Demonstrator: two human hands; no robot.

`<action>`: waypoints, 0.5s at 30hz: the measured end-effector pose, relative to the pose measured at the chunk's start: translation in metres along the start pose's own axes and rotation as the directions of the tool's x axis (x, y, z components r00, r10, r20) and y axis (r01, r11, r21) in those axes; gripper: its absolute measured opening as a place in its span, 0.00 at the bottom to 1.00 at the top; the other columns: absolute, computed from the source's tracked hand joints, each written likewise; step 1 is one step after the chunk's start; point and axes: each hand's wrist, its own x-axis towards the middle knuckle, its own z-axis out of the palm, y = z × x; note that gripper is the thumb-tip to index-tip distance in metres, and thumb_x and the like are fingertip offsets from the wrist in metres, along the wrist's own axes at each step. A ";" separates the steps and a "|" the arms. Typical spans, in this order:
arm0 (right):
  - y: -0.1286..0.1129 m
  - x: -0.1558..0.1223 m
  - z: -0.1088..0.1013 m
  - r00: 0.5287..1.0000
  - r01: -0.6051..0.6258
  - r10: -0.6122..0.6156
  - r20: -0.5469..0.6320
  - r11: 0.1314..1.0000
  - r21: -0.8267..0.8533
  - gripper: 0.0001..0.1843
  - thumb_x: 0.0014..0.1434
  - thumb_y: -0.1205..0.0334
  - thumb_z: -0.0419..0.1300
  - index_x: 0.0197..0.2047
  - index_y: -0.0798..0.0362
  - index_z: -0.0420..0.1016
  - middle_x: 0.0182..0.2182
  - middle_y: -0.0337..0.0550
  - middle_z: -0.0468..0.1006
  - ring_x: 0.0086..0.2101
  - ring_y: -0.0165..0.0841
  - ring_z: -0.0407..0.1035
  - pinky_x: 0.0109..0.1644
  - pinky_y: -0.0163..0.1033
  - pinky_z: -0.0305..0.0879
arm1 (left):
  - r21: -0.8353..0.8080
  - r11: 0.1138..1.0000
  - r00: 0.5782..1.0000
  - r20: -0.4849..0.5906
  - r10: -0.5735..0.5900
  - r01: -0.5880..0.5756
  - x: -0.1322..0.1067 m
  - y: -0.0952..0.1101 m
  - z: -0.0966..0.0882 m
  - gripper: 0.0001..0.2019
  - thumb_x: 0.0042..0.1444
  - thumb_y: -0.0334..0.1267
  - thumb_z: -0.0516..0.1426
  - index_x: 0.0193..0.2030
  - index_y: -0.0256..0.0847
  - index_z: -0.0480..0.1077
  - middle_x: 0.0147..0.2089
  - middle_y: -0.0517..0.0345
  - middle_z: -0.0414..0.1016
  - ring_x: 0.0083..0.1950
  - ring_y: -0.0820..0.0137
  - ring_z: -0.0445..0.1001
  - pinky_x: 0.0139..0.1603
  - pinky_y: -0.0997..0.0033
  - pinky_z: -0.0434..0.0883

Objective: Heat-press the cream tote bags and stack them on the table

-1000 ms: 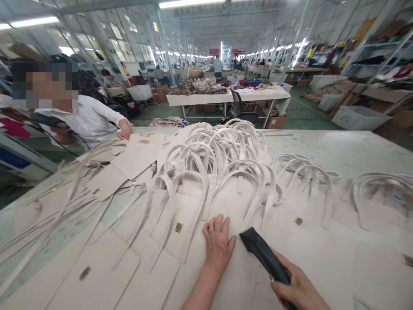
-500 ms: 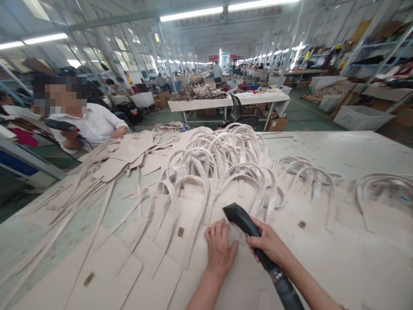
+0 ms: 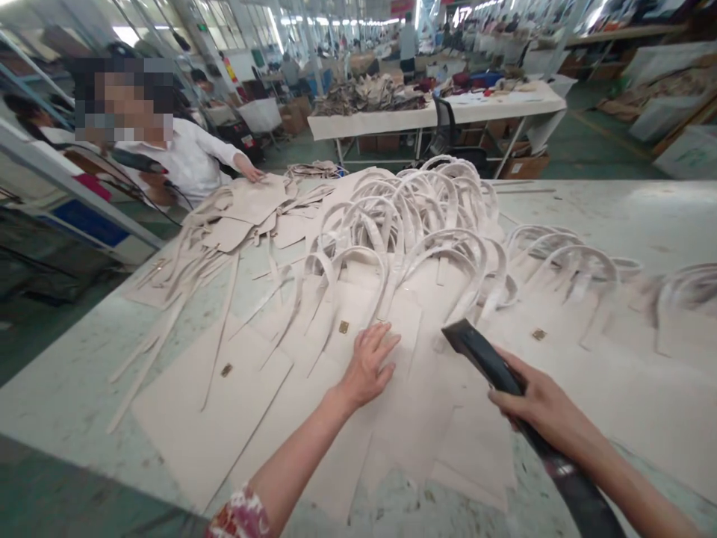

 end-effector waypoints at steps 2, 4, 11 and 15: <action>0.037 -0.035 0.009 0.993 -0.087 0.090 0.079 0.996 -0.037 0.37 0.47 0.64 0.54 0.61 0.48 0.48 0.32 0.38 0.76 0.14 0.25 0.62 0.16 0.31 0.62 | 0.177 0.983 0.996 0.073 -0.050 0.037 -0.029 0.000 0.007 0.31 0.51 0.38 0.53 0.61 0.47 0.47 0.66 0.50 0.38 0.65 0.55 0.37 0.58 0.43 0.43; 0.073 -0.065 0.022 0.981 -0.116 0.127 0.148 0.990 -0.080 0.39 0.45 0.66 0.52 0.62 0.49 0.46 0.50 0.43 0.69 0.23 0.29 0.70 0.22 0.32 0.67 | 0.295 0.954 0.989 0.122 -0.085 0.045 -0.050 0.002 0.020 0.34 0.50 0.43 0.54 0.62 0.49 0.44 0.66 0.50 0.34 0.65 0.52 0.34 0.57 0.40 0.40; 0.121 -0.109 0.065 0.912 -0.005 0.019 0.409 0.999 -0.035 0.44 0.35 0.76 0.48 0.60 0.52 0.54 0.57 0.37 0.59 0.58 0.35 0.48 0.61 0.40 0.36 | 0.397 0.916 0.991 0.093 -0.098 0.054 -0.066 0.004 0.046 0.36 0.49 0.54 0.53 0.62 0.51 0.43 0.66 0.51 0.34 0.65 0.53 0.33 0.58 0.42 0.36; 0.101 -0.105 0.089 0.893 0.087 -0.085 0.442 0.996 0.015 0.43 0.35 0.76 0.48 0.59 0.47 0.56 0.55 0.37 0.64 0.55 0.37 0.56 0.60 0.43 0.45 | 0.374 0.925 0.991 0.085 -0.106 0.067 -0.066 0.007 0.042 0.37 0.46 0.56 0.54 0.62 0.51 0.45 0.66 0.52 0.35 0.65 0.53 0.33 0.58 0.42 0.34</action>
